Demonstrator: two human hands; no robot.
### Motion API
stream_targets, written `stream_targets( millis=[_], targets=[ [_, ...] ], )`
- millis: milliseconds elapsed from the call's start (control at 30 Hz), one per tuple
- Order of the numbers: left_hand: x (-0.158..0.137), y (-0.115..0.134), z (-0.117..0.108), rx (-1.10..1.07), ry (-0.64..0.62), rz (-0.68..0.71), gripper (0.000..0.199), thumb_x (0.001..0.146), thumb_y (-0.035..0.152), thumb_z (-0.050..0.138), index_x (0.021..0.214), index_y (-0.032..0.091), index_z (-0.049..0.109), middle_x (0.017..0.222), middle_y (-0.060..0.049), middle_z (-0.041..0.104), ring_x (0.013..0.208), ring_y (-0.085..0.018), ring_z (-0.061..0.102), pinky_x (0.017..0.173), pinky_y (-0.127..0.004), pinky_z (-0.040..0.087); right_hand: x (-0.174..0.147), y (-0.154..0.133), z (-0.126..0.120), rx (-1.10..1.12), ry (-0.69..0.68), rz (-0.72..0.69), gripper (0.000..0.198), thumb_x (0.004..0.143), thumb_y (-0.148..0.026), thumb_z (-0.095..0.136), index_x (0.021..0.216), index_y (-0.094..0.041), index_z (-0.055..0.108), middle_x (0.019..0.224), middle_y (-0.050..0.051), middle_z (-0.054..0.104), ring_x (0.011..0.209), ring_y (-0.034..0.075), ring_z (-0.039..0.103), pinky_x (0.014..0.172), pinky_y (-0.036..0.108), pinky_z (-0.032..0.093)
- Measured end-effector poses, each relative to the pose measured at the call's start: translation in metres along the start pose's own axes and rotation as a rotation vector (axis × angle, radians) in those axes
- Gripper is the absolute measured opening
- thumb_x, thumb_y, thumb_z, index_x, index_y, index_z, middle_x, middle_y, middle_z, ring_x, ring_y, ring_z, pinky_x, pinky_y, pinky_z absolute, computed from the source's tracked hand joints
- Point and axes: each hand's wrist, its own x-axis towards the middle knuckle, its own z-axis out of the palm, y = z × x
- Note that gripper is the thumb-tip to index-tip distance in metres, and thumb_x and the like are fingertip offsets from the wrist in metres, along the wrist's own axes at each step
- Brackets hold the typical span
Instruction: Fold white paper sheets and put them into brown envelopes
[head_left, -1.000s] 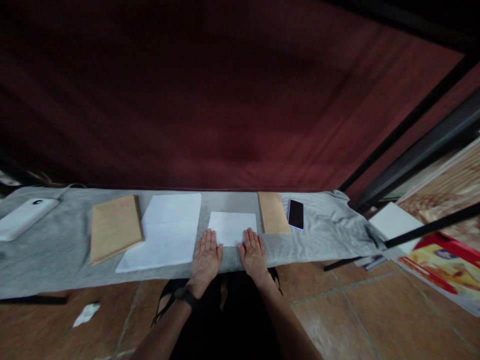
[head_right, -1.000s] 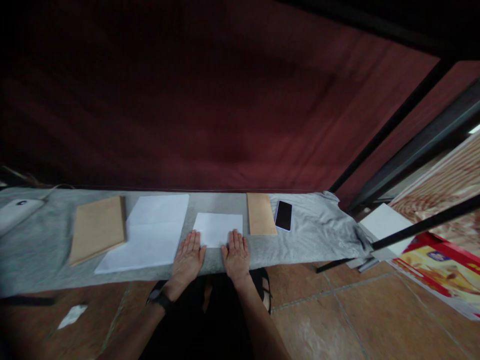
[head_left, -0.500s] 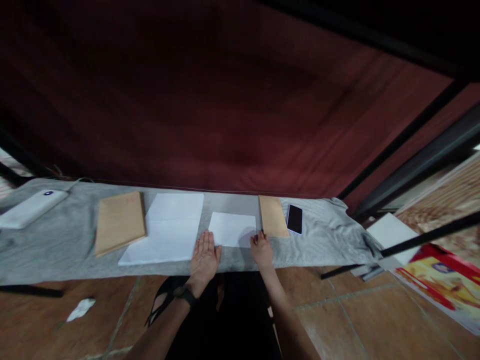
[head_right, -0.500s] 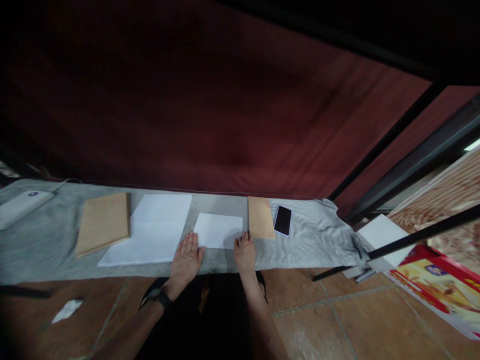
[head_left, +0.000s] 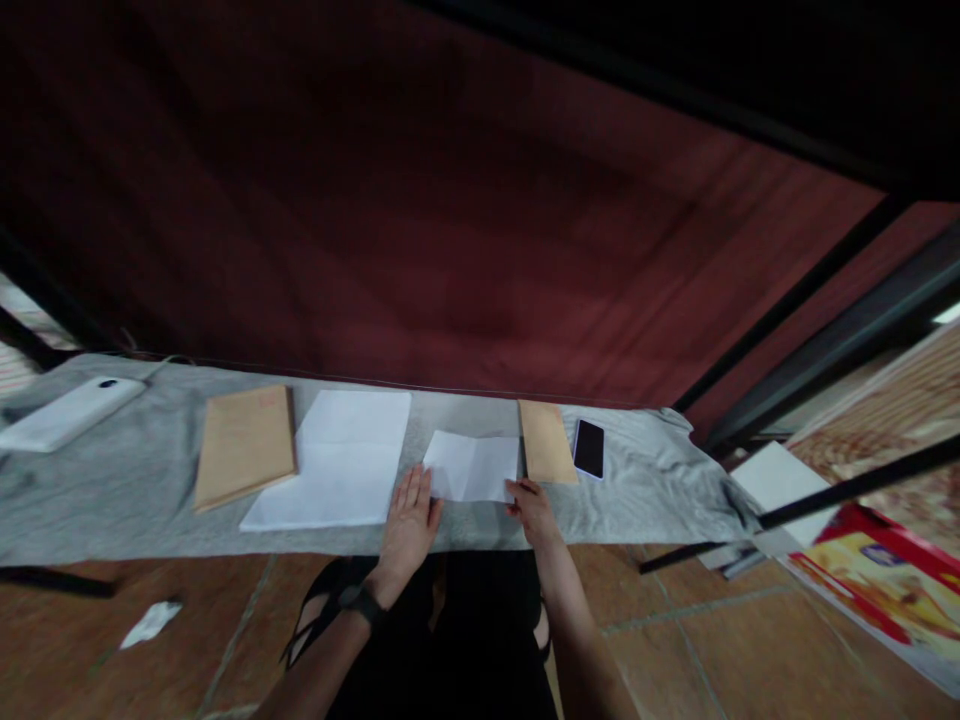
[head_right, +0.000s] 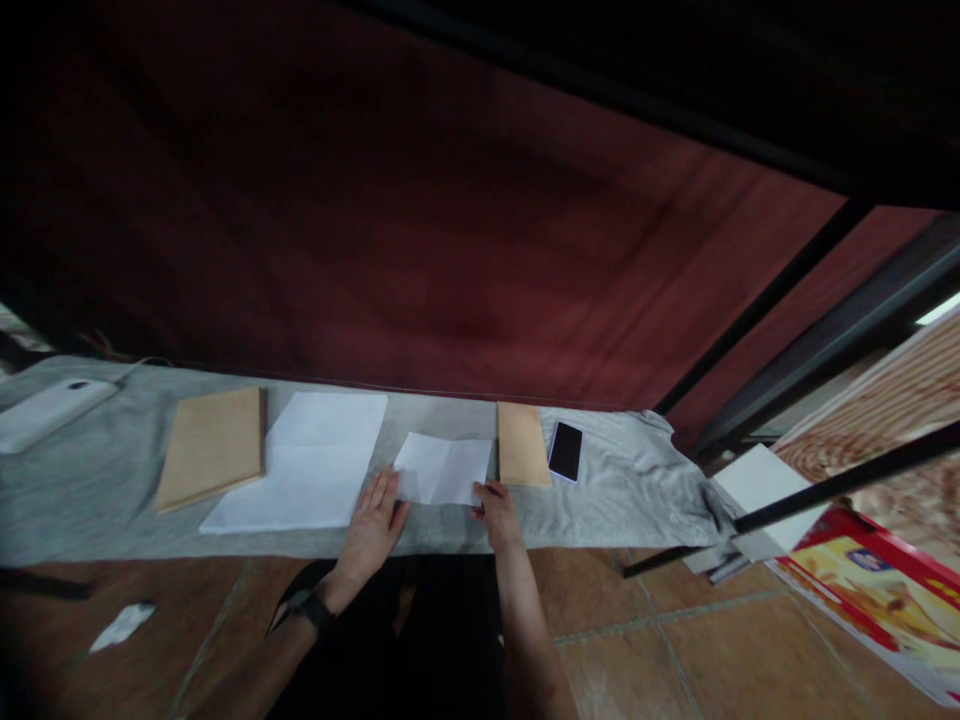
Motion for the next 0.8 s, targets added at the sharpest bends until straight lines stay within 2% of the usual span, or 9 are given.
stream_targets(
  millis=[100, 167, 233, 300, 400, 467, 600, 700, 800],
  targets=[
    [-0.008, 0.012, -0.004, -0.184, 0.014, -0.011, 0.057, 0.097, 0.033, 0.044, 0.151, 0.016, 0.039, 0.161, -0.016, 0.034, 0.149, -0.030, 0.031, 0.118, -0.052, 0.035, -0.027, 0.007, 0.007, 0.164, 0.027, 0.024, 0.026, 0.072, -0.046, 0.071, 0.072, -0.023, 0.058, 0.077, 0.002, 0.071, 0.076, 0.019, 0.071, 0.071, 0.033, 0.061],
    [-0.015, 0.022, -0.004, -0.288, -0.010, -0.043, 0.056, 0.096, 0.029, 0.045, 0.151, 0.020, 0.039, 0.161, -0.013, 0.034, 0.148, -0.028, 0.034, 0.118, -0.050, 0.036, -0.049, 0.016, 0.018, 0.487, 0.089, 0.084, 0.026, 0.068, -0.039, 0.078, 0.075, -0.024, 0.059, 0.082, 0.002, 0.072, 0.086, 0.020, 0.072, 0.084, 0.036, 0.061],
    [-0.022, 0.030, -0.004, -0.347, -0.043, -0.073, 0.057, 0.094, 0.024, 0.048, 0.150, 0.023, 0.041, 0.160, -0.011, 0.036, 0.146, -0.027, 0.037, 0.117, -0.049, 0.038, -0.072, 0.027, 0.032, 0.666, 0.057, 0.152, 0.024, 0.070, -0.036, 0.079, 0.084, -0.025, 0.063, 0.092, 0.001, 0.074, 0.094, 0.020, 0.072, 0.091, 0.037, 0.059],
    [-0.025, 0.033, -0.004, -0.352, -0.078, -0.058, 0.058, 0.091, 0.015, 0.047, 0.148, 0.025, 0.044, 0.160, -0.009, 0.038, 0.146, -0.026, 0.038, 0.117, -0.050, 0.038, -0.091, 0.035, 0.047, 0.744, -0.037, 0.217, 0.023, 0.074, -0.034, 0.078, 0.090, -0.026, 0.064, 0.101, 0.002, 0.074, 0.101, 0.021, 0.071, 0.096, 0.040, 0.057],
    [-0.025, 0.028, -0.008, -0.317, -0.173, 0.081, 0.059, 0.088, 0.005, 0.041, 0.141, 0.027, 0.055, 0.157, -0.006, 0.044, 0.146, -0.024, 0.037, 0.118, -0.051, 0.037, -0.105, 0.037, 0.061, 0.758, -0.105, 0.266, 0.021, 0.078, -0.033, 0.076, 0.095, -0.026, 0.065, 0.104, 0.004, 0.074, 0.106, 0.022, 0.070, 0.100, 0.040, 0.055],
    [-0.022, 0.019, -0.013, -0.305, -0.259, 0.184, 0.056, 0.090, 0.004, 0.039, 0.138, 0.027, 0.058, 0.152, -0.006, 0.050, 0.144, -0.023, 0.040, 0.117, -0.051, 0.039, -0.106, 0.033, 0.062, 0.744, -0.154, 0.321, 0.021, 0.078, -0.033, 0.076, 0.093, -0.025, 0.065, 0.103, 0.004, 0.074, 0.104, 0.022, 0.070, 0.098, 0.041, 0.055],
    [-0.011, 0.003, -0.024, -0.289, -0.370, 0.271, 0.052, 0.092, 0.008, 0.042, 0.138, 0.026, 0.057, 0.147, -0.006, 0.055, 0.139, -0.021, 0.048, 0.115, -0.047, 0.043, -0.103, 0.024, 0.054, 0.705, -0.185, 0.439, 0.026, 0.071, -0.032, 0.083, 0.087, -0.022, 0.065, 0.088, 0.002, 0.074, 0.080, 0.018, 0.071, 0.084, 0.037, 0.057],
    [-0.001, -0.006, -0.025, -0.302, -0.393, 0.314, 0.048, 0.092, 0.008, 0.045, 0.133, 0.026, 0.062, 0.143, -0.007, 0.060, 0.135, -0.020, 0.052, 0.113, -0.045, 0.045, -0.105, 0.019, 0.050, 0.682, -0.196, 0.490, 0.027, 0.067, -0.032, 0.086, 0.081, -0.021, 0.065, 0.081, 0.001, 0.073, 0.075, 0.016, 0.070, 0.079, 0.032, 0.055],
    [0.010, -0.016, -0.022, -0.350, -0.357, 0.300, 0.044, 0.091, 0.007, 0.044, 0.124, 0.023, 0.068, 0.137, -0.008, 0.064, 0.129, -0.020, 0.058, 0.111, -0.044, 0.047, -0.111, 0.015, 0.047, 0.571, -0.374, 0.514, 0.030, 0.073, -0.041, 0.080, 0.090, -0.018, 0.070, 0.096, 0.009, 0.076, 0.080, 0.017, 0.070, 0.079, 0.032, 0.054]
  ],
)
